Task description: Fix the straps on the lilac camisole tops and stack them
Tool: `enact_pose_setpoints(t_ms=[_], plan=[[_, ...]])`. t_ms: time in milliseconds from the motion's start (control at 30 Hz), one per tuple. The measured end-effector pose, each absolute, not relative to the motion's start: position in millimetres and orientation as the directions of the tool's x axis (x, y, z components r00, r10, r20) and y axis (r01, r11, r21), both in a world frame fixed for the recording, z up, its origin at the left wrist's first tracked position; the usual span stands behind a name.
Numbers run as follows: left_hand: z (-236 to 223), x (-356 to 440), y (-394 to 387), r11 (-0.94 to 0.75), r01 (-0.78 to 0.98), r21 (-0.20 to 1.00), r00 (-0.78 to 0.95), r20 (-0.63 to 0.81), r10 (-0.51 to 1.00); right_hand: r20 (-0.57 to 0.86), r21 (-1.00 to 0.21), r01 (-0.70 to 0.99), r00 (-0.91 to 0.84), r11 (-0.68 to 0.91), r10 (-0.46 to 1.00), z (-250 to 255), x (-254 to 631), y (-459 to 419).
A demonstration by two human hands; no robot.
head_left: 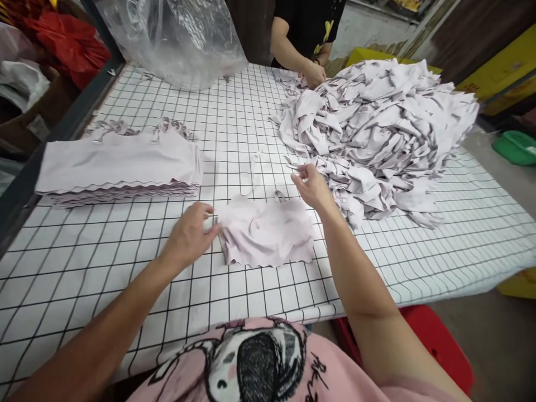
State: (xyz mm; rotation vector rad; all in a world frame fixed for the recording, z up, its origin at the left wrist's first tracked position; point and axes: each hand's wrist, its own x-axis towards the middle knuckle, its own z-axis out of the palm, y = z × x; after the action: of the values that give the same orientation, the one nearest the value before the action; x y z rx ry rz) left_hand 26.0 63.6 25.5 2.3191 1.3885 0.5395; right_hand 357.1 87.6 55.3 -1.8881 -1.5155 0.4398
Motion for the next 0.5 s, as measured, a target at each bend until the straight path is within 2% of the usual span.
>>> enact_pose_setpoints(t_ms=[67,133,200,333,400,500], plan=[[20.4,20.6,54.1,-0.262,0.829,0.495,0.291,0.019,0.957,0.031,-0.626,0.75,0.297,-0.213,0.954,54.9,377.3,37.7],[15.0,20.1,41.5,-0.242,0.861,0.447,0.299,-0.06,0.952,-0.117,-0.594,0.714,0.38,-0.371,0.918,49.7,383.6,-15.6],[11.6,27.1,29.4,-0.286,0.861,0.422,0.341,-0.061,0.938,-0.208,-0.572,0.677,0.426,-0.463,0.881,39.7,375.0,-57.9],[13.6,51.3,17.2,-0.325,0.845,0.426,0.373,-0.032,0.927,-0.099,-0.457,0.776,0.443,-0.436,0.891,21.9,343.7,-88.4],[17.2,56.9,16.6,-0.273,0.831,0.485,0.366,-0.107,0.924,-0.089,-0.398,0.815,0.422,-0.421,0.902,21.6,337.9,-87.4],[23.0,50.8,16.0,-0.016,0.727,0.687,0.273,-0.268,0.924,-0.151,-0.427,0.801,0.394,-0.419,0.907,27.8,345.1,-88.6]])
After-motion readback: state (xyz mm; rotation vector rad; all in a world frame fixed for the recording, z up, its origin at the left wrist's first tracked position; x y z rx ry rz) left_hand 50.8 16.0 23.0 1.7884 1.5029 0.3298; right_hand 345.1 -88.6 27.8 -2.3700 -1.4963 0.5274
